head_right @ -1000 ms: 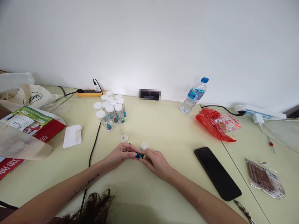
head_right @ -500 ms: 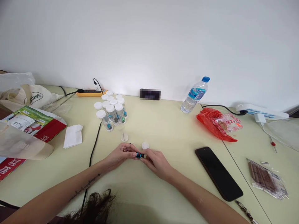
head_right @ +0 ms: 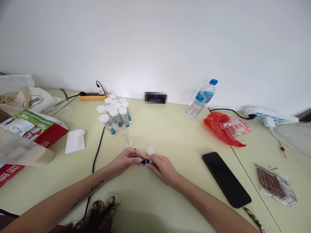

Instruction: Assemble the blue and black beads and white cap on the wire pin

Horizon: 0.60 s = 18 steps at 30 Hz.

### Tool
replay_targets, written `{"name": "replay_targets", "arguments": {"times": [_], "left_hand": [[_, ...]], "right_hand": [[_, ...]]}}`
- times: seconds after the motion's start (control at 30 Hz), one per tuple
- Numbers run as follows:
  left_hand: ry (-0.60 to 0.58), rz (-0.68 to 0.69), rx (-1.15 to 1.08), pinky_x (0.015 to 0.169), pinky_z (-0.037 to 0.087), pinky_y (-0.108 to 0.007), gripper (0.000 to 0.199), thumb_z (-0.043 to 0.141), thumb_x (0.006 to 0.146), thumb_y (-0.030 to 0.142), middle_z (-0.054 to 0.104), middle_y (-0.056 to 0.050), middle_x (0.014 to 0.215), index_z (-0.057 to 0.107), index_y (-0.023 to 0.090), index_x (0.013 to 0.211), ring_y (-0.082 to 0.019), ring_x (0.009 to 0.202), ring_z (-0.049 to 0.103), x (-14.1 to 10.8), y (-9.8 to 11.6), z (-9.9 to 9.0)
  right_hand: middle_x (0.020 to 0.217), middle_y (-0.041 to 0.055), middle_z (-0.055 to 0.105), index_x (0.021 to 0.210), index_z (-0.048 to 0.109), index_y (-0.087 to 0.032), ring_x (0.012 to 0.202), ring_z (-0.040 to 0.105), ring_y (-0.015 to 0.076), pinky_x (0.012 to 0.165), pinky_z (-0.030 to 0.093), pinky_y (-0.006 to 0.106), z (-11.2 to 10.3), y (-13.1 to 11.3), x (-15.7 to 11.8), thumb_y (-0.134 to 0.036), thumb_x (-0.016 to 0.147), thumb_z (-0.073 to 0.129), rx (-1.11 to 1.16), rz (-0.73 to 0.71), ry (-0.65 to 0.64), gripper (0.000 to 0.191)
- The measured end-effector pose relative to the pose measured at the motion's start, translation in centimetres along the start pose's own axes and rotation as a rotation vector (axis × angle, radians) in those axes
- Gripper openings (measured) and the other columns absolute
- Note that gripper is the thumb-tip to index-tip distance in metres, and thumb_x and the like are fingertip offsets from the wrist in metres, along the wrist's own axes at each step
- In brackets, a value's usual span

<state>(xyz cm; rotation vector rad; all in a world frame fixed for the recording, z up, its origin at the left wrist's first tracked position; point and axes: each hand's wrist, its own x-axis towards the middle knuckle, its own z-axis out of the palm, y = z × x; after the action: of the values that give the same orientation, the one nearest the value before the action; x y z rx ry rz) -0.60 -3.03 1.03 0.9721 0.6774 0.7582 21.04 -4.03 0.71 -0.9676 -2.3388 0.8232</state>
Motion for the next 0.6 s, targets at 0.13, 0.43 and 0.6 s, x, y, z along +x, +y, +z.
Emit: {"name": "replay_targets", "arguments": {"times": [0.13, 0.43, 0.6], "left_hand": [[0.012, -0.005, 0.008, 0.084, 0.047, -0.034, 0.023, 0.071, 0.071, 0.026, 0.070, -0.010, 0.090, 0.069, 0.011, 0.089, -0.020, 0.086, 0.064, -0.05, 0.14, 0.09], [0.015, -0.001, -0.009, 0.083, 0.048, -0.035, 0.023, 0.072, 0.070, 0.025, 0.070, -0.011, 0.090, 0.069, 0.011, 0.088, -0.021, 0.086, 0.063, 0.00, -0.03, 0.10], [0.033, 0.009, -0.014, 0.083, 0.047, -0.035, 0.023, 0.073, 0.069, 0.026, 0.069, -0.009, 0.086, 0.070, 0.012, 0.086, -0.020, 0.081, 0.064, -0.02, 0.05, 0.23]], "right_hand": [[0.072, -0.0002, 0.055, 0.113, 0.050, -0.020, 0.061, 0.048, 0.0117, 0.059, 0.037, 0.021, -0.03, -0.06, -0.02, -0.028, 0.096, 0.039, 0.007, -0.006, 0.004, 0.022], [0.069, -0.0008, 0.053, 0.115, 0.050, -0.020, 0.060, 0.047, 0.0118, 0.059, 0.038, 0.022, -0.09, -0.06, 0.03, -0.030, 0.096, 0.039, 0.017, 0.012, -0.008, 0.024], [0.068, -0.0007, 0.053, 0.114, 0.050, -0.019, 0.056, 0.046, 0.0111, 0.054, 0.036, 0.021, -0.02, -0.10, -0.06, -0.035, 0.094, 0.043, 0.001, 0.041, -0.026, 0.027]]}}
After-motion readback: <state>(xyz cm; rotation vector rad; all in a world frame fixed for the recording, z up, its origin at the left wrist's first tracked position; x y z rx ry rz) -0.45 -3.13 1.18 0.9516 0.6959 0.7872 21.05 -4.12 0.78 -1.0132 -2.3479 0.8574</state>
